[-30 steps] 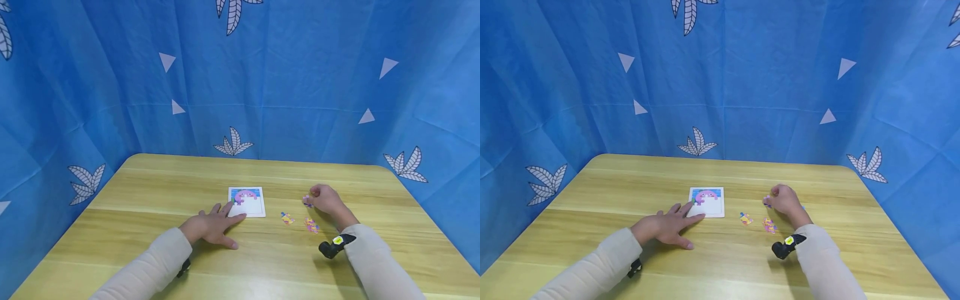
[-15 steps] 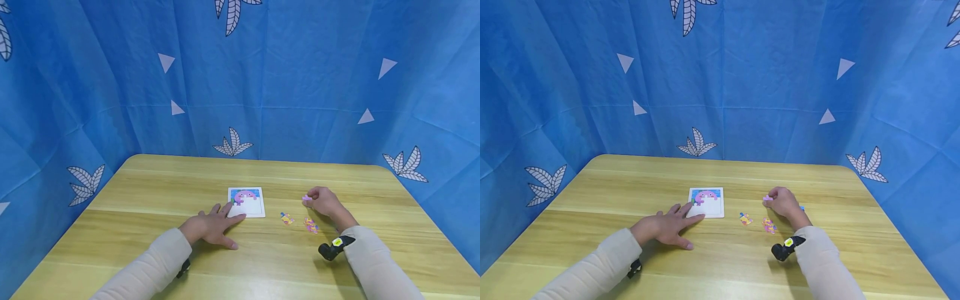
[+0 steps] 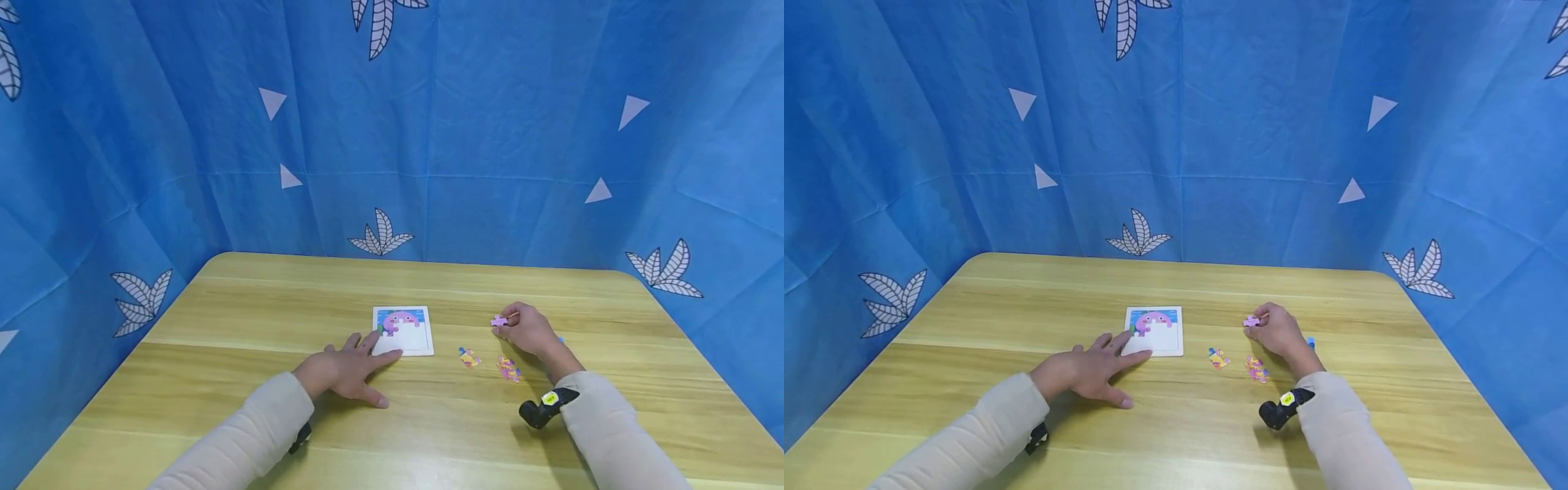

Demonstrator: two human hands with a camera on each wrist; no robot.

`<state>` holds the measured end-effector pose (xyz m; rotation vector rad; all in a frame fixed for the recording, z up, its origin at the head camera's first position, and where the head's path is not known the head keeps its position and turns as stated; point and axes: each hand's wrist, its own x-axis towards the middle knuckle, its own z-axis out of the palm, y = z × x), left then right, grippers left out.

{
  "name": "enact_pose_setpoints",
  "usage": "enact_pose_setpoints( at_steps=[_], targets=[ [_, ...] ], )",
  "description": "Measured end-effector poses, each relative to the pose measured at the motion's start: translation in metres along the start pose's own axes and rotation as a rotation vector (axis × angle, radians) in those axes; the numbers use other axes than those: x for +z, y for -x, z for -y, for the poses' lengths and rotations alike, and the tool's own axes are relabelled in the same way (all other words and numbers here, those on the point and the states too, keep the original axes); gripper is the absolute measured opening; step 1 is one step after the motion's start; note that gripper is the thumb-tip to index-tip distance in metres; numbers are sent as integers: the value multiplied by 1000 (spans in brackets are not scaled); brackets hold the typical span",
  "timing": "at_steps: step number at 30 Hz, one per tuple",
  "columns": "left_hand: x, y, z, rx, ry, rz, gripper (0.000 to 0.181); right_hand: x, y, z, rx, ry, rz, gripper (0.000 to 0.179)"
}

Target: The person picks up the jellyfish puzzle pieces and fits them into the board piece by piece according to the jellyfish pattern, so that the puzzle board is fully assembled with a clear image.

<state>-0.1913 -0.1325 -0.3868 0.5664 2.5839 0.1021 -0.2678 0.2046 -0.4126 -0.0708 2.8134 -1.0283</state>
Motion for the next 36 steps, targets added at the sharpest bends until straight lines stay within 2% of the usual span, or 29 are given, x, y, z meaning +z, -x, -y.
enact_pose_setpoints(
  at_steps=[6,9,14,21,36],
  targets=[
    [-2,1,-1,2,3,-2,83,2,0,3,-6,4,-25,39],
    [-2,1,-1,4,6,-3,84,3,1,4,-24,-1,-48,33],
    [-3,2,-1,5,14,-4,84,5,0,6,-90,-22,-108,23],
    [-4,2,-1,4,17,-3,84,10,-1,14,-169,-76,-171,20],
    [-2,2,0,5,18,-12,83,38,2,47,-211,-224,-146,13]
  ],
)
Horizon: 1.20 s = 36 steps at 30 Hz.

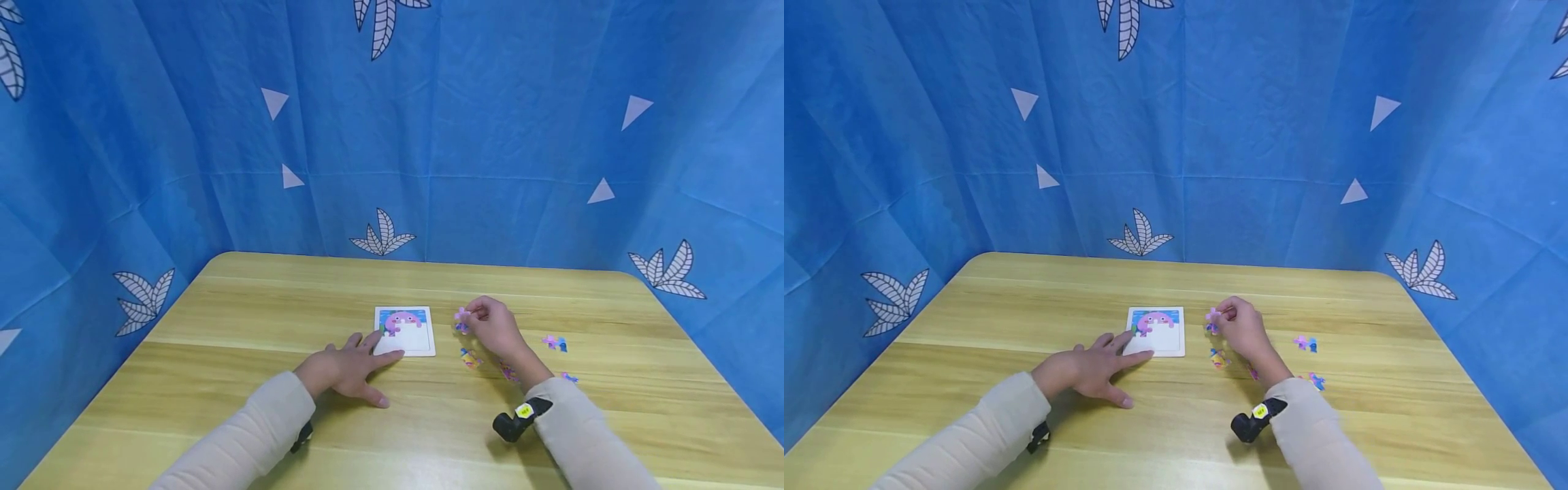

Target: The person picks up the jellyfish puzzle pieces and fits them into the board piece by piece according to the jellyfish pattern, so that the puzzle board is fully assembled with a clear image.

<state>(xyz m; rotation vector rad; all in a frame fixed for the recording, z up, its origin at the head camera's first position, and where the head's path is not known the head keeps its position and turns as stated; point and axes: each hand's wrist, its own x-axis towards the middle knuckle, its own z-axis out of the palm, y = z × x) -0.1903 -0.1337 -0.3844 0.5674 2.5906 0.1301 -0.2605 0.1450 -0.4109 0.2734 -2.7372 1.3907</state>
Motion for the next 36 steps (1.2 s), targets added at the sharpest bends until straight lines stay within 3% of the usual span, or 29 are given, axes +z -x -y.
enact_pose_setpoints(
  at_steps=[6,17,36],
  targets=[
    [-1,1,-1,-6,-4,10,83,14,-2,10,38,-75,37,12],
    [-1,0,0,-11,-18,20,82,48,-8,28,-15,-149,103,7],
    [-2,-1,-1,0,-21,18,82,75,-16,40,26,-81,105,7]
  ],
)
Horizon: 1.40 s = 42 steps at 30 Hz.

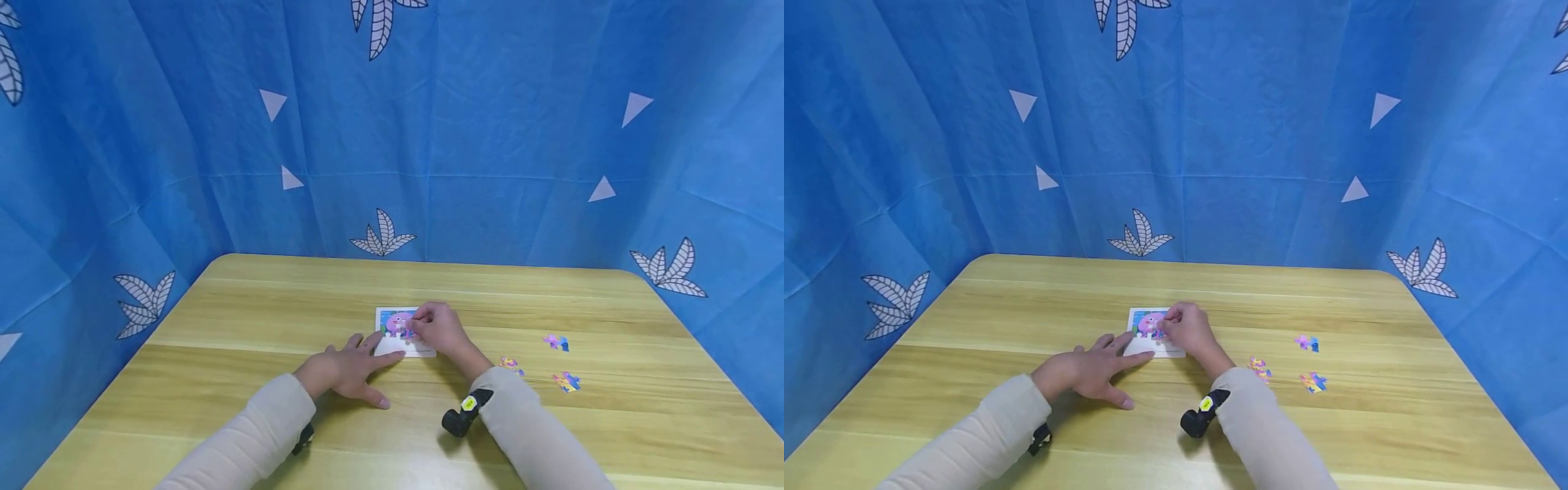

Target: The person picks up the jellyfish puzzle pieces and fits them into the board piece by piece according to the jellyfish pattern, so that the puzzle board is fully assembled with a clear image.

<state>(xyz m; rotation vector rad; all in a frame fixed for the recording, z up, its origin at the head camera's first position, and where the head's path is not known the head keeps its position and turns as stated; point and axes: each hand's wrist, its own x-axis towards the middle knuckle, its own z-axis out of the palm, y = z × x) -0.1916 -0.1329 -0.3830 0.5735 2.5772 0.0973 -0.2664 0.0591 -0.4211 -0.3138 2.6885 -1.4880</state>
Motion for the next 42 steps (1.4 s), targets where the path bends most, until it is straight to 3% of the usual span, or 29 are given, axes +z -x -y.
enact_pose_setpoints(
  at_steps=[11,21,34,42],
  targets=[
    [0,1,0,4,-4,0,82,7,-4,5,77,26,29,10],
    [-1,1,-1,2,-12,4,82,9,-5,8,116,113,7,12],
    [-1,2,-1,4,-18,6,82,12,-5,9,161,108,-13,16],
    [0,0,1,5,-18,0,82,13,-7,8,136,129,-26,21]
  ],
)
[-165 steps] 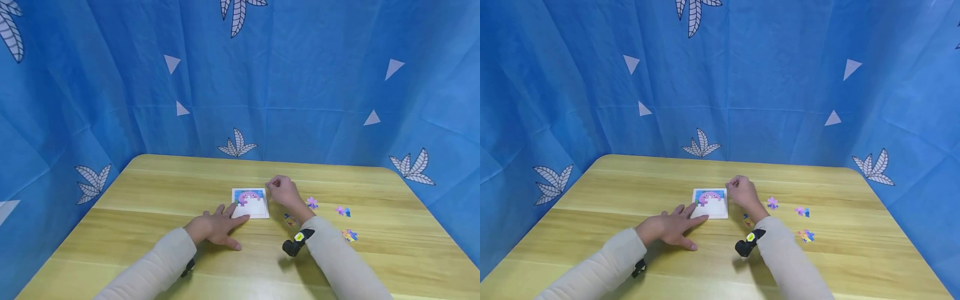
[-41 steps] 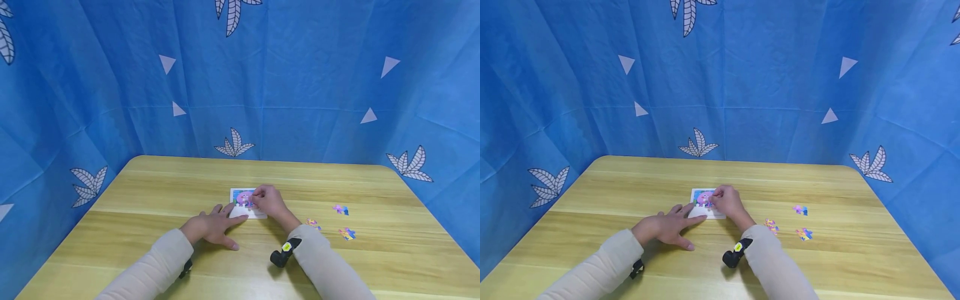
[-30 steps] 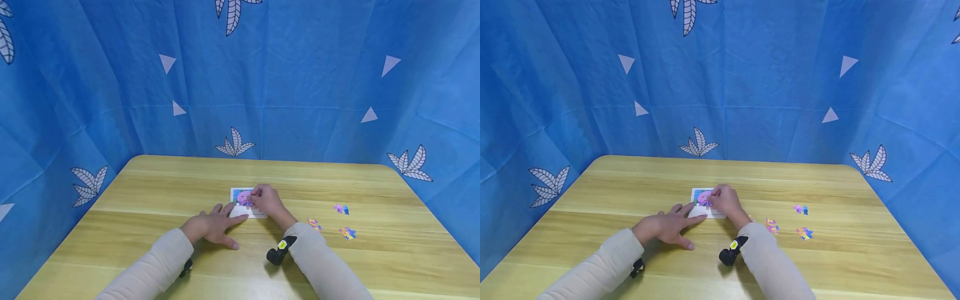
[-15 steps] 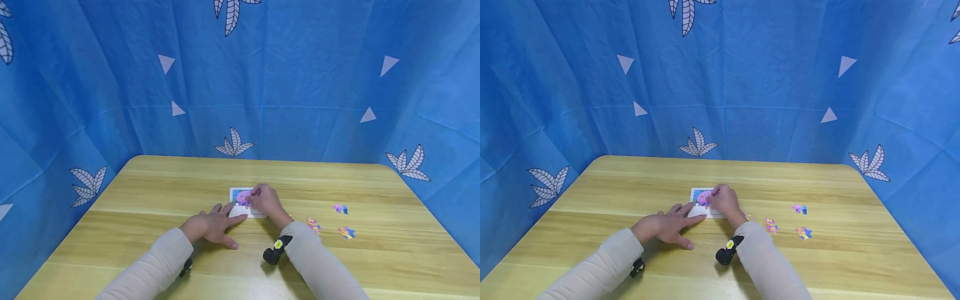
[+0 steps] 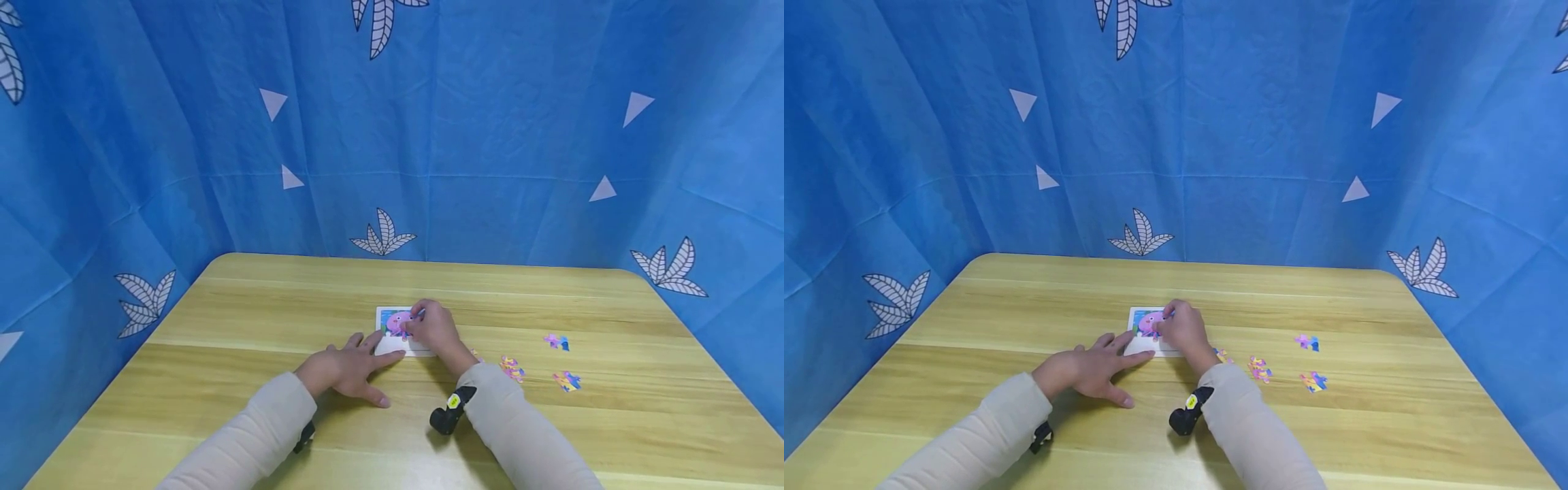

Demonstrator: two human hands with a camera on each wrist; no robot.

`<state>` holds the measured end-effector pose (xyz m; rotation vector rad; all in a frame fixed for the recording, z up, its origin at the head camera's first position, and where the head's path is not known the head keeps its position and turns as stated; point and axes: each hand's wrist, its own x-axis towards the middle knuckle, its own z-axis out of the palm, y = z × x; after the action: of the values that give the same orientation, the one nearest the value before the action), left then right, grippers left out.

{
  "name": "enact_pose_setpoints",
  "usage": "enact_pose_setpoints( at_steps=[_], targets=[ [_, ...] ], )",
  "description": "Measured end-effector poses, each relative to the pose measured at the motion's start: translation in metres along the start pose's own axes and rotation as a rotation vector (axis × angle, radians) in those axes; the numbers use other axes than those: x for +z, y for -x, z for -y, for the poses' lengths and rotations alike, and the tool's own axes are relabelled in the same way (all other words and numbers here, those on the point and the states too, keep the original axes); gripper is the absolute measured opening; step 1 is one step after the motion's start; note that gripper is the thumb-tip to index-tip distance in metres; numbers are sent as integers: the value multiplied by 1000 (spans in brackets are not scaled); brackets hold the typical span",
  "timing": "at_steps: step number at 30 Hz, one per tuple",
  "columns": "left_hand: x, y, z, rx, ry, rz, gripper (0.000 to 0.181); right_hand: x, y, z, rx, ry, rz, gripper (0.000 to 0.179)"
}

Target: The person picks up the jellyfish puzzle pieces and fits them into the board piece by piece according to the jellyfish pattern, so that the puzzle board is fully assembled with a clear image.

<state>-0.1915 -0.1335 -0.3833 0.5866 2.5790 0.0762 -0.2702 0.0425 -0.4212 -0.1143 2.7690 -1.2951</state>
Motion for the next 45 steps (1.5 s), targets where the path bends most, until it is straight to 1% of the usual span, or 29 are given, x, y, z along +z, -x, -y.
enact_pose_setpoints(
  at_steps=[5,8,12,17,21,24,29,32,37,45],
  targets=[
    [0,-1,0,0,-6,0,82,-1,-1,-1,-24,71,-19,23],
    [0,-2,0,2,-8,2,83,-3,-3,-2,5,112,-18,27],
    [0,-3,0,1,-9,6,83,-6,-6,-3,70,125,21,35],
    [-1,-3,0,-9,-3,9,84,-11,-13,-4,118,114,76,36],
    [-1,-4,0,-9,-7,13,84,-14,-17,-2,166,97,119,40],
    [-1,-3,0,-8,-9,15,84,-17,-19,0,170,133,147,43],
    [-2,-3,0,-12,-1,16,84,-20,-21,4,163,249,187,44],
    [-1,-3,1,-12,0,15,83,-20,-23,5,169,283,207,44],
    [0,-4,1,-15,-1,13,83,-20,-22,3,163,261,208,45],
    [-1,-3,0,-22,10,18,83,-18,-21,-2,158,184,175,47]
  ],
)
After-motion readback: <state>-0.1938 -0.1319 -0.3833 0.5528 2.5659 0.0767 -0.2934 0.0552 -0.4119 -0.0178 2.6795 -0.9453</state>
